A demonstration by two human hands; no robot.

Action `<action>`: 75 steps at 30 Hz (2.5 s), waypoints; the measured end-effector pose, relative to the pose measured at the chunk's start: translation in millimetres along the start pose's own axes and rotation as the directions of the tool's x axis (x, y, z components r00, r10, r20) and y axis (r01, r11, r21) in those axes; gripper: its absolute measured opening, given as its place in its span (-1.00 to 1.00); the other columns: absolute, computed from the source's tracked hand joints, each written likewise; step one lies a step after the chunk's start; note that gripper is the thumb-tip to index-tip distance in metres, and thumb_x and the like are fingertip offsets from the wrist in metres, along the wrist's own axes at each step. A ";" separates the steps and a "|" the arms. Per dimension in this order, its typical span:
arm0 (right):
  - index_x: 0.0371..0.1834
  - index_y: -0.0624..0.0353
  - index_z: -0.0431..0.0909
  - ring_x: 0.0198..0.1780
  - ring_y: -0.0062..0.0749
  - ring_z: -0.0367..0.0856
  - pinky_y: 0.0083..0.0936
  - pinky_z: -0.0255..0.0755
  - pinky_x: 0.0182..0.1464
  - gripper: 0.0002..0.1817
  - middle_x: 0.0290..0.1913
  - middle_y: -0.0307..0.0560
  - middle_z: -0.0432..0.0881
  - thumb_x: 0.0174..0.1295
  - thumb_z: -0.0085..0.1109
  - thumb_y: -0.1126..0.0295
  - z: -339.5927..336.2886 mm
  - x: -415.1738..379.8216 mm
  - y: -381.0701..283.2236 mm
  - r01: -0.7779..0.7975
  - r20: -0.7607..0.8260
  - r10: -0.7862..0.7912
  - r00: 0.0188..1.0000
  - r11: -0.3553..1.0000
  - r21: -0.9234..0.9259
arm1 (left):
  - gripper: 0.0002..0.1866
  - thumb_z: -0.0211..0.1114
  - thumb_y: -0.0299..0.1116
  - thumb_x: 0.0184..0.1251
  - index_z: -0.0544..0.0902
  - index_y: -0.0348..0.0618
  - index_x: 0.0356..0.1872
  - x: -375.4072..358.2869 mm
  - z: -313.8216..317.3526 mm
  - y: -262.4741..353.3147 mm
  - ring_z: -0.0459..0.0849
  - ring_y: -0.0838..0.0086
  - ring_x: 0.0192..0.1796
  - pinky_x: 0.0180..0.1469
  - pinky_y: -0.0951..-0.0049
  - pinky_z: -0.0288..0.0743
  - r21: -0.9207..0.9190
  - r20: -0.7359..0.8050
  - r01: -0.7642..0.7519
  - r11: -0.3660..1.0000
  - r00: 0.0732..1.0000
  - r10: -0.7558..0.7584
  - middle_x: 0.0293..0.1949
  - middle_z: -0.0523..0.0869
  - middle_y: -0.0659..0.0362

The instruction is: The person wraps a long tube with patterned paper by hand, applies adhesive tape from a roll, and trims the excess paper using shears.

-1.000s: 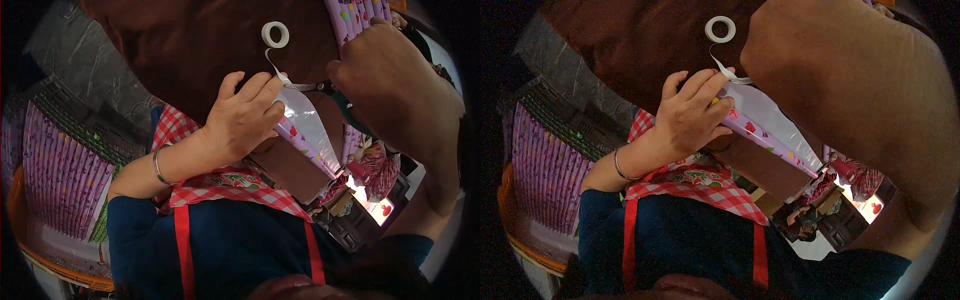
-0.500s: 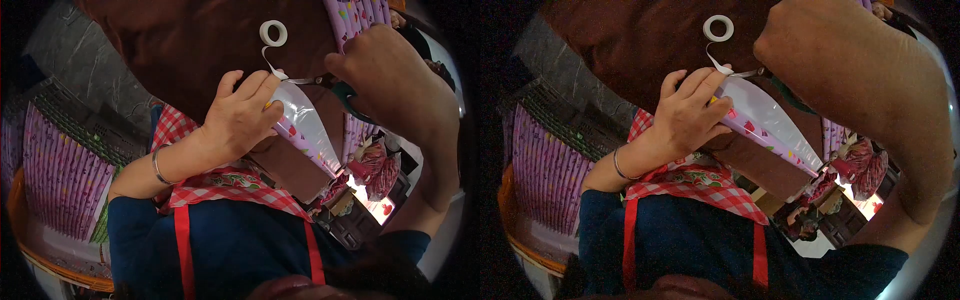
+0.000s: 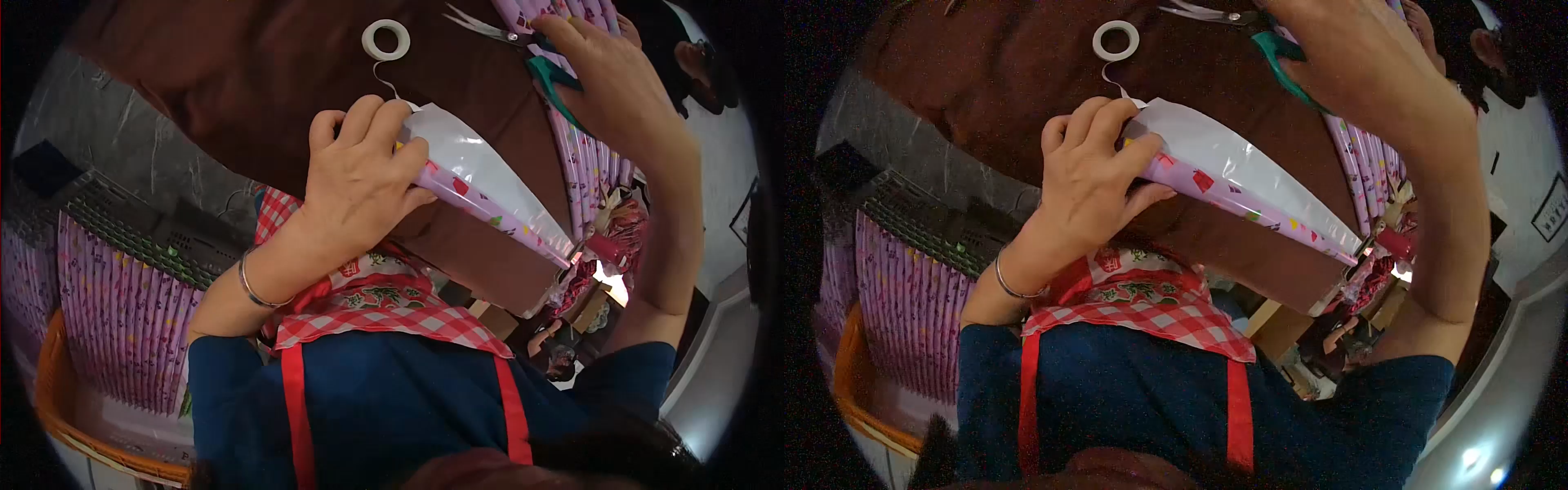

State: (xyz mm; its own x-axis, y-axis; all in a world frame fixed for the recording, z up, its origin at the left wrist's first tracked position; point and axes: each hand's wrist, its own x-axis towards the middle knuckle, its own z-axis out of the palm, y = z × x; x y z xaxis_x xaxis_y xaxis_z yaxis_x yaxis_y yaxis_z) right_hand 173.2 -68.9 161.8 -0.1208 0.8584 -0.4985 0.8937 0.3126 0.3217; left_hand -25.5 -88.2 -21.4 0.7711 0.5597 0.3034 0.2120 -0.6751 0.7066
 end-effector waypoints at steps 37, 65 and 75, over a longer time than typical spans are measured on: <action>0.18 0.08 0.49 -0.14 -0.20 0.54 -0.24 0.25 -0.01 -0.43 -0.20 -0.13 0.61 0.06 0.42 0.25 197.0 -81.8 -140.5 -0.137 -0.490 0.635 0.597 0.683 0.718 | -0.72 0.16 -0.28 0.52 0.61 -0.25 0.06 37.4 -71.5 -69.5 0.72 0.44 -0.34 -0.32 0.45 0.54 -0.161 0.112 0.434 0.886 0.900 -0.421 -0.36 0.75 0.10; 0.19 0.08 0.50 -0.11 -0.19 0.55 -0.24 0.27 -0.03 -0.39 -0.14 -0.13 0.62 0.05 0.47 0.21 202.1 -82.6 -139.0 -0.124 -0.464 0.629 0.624 0.666 0.735 | -0.75 0.50 -0.18 0.12 0.76 0.05 -0.19 64.5 -61.0 -65.6 0.69 0.30 -0.21 -0.24 0.32 0.54 0.523 0.045 -0.023 0.852 0.999 -0.001 -0.20 0.70 0.24; 0.20 0.09 0.49 -0.10 -0.17 0.55 -0.23 0.28 0.02 -0.36 -0.13 -0.10 0.62 0.00 0.48 0.26 202.9 -83.4 -137.6 -0.098 -0.471 0.614 0.634 0.668 0.738 | -0.43 0.59 -0.13 -0.02 0.63 -0.04 0.06 75.5 -64.7 -60.7 0.53 0.12 0.19 0.18 0.12 0.42 0.495 -0.127 -0.092 0.864 0.976 0.177 0.09 0.63 0.12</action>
State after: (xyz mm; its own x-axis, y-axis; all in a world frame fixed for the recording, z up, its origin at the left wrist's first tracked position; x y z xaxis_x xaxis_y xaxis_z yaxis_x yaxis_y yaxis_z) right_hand 147.9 -266.0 -4.2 0.2684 0.9273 0.2609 0.9275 -0.1757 -0.3299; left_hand -19.0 26.1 -0.1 0.7136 0.4878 0.5028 0.4090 -0.8728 0.2663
